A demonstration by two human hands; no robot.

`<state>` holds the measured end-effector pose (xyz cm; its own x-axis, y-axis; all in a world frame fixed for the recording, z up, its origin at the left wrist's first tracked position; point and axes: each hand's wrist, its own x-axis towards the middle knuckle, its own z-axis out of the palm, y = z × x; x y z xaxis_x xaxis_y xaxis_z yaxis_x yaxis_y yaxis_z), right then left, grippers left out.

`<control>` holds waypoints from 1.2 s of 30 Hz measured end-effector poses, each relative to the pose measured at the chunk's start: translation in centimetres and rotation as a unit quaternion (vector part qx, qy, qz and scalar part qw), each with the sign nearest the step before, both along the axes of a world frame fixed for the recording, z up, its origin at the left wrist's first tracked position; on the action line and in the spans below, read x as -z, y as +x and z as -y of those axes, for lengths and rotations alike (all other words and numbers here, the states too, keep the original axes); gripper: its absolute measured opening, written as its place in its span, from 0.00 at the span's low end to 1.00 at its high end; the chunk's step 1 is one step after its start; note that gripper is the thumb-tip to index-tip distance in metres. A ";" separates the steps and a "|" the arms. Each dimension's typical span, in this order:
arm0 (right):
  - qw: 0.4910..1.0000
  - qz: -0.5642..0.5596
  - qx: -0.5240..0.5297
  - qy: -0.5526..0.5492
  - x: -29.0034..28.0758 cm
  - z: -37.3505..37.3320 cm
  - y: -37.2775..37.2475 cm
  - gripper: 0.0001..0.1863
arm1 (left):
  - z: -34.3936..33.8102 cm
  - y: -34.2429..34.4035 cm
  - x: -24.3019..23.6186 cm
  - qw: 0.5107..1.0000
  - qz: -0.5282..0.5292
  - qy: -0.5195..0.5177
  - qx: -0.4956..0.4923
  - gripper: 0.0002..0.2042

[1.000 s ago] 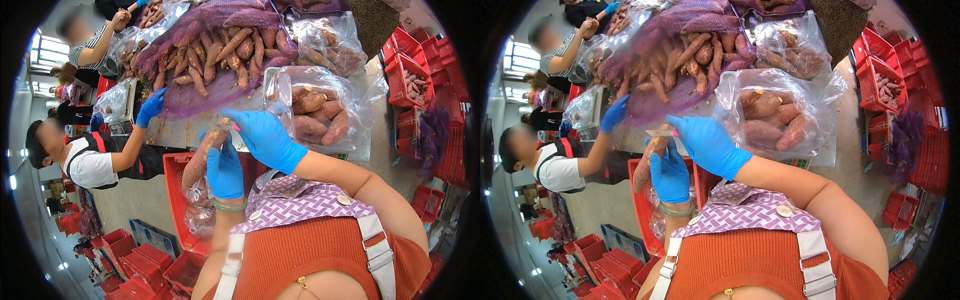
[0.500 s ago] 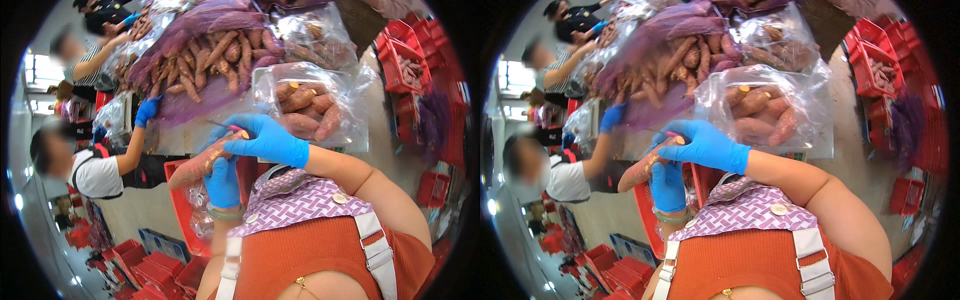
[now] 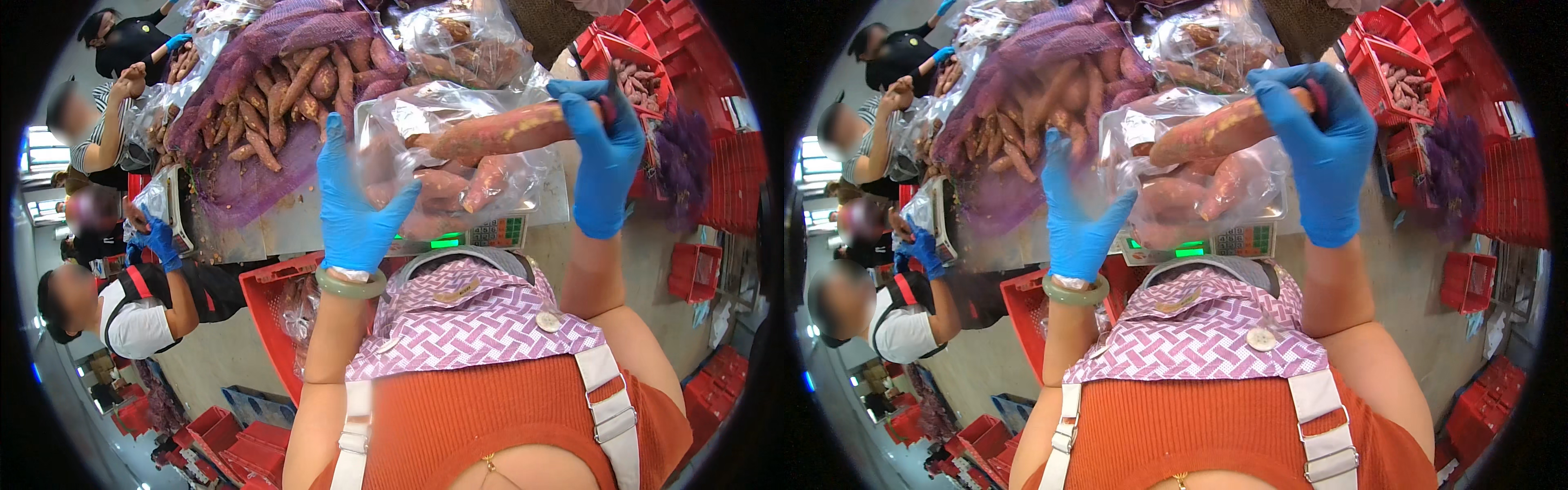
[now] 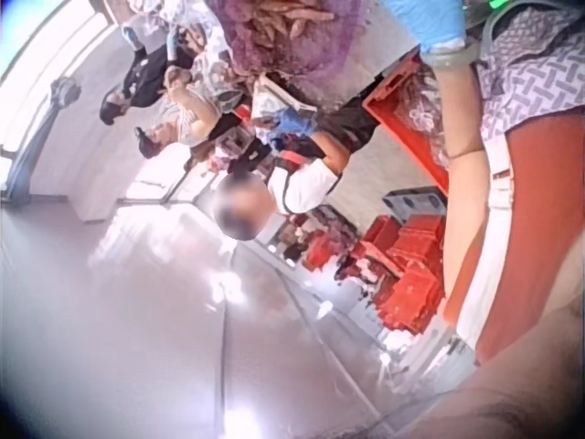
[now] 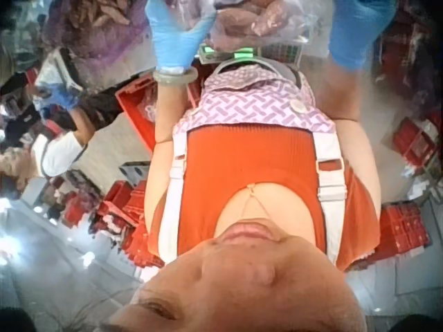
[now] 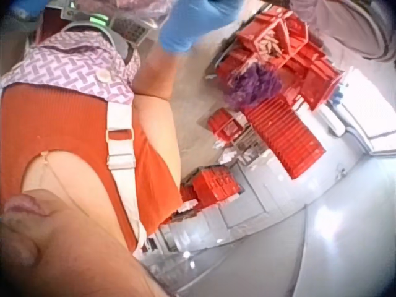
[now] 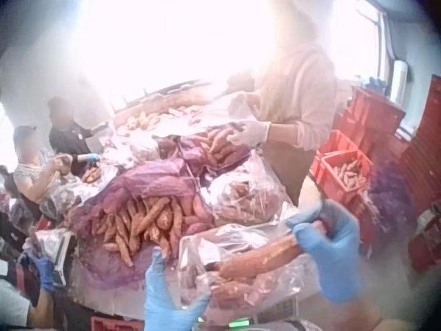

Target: The person places sweet potatoes into plastic bags, weighs each bag on a digital scale, and then places the sealed bags into red crates. The person also moves and stacks empty red crates during the process.

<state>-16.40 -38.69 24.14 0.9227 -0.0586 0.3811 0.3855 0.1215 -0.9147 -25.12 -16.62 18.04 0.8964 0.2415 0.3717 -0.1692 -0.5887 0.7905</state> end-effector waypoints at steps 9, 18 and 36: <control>0.992 0.014 0.126 0.027 0.7 2.1 0.7 0.03 | 2.1 1.1 -0.7 0.977 -0.044 0.209 0.031 0.29; 0.998 -0.025 -0.021 -0.058 4.9 -0.4 1.1 0.05 | -1.9 -1.7 -1.1 0.899 -0.025 -0.434 -0.055 0.06; 0.899 -0.388 -0.016 -0.202 23.6 11.7 3.0 0.16 | -1.9 -1.8 -1.4 0.929 -0.062 -0.361 -0.043 0.11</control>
<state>-13.37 -50.44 0.58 0.9185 -0.0280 -0.3945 -0.3859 -0.2809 -0.8787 -26.93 -14.69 19.41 0.8871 0.4612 -0.0204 -0.0272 0.0964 0.9950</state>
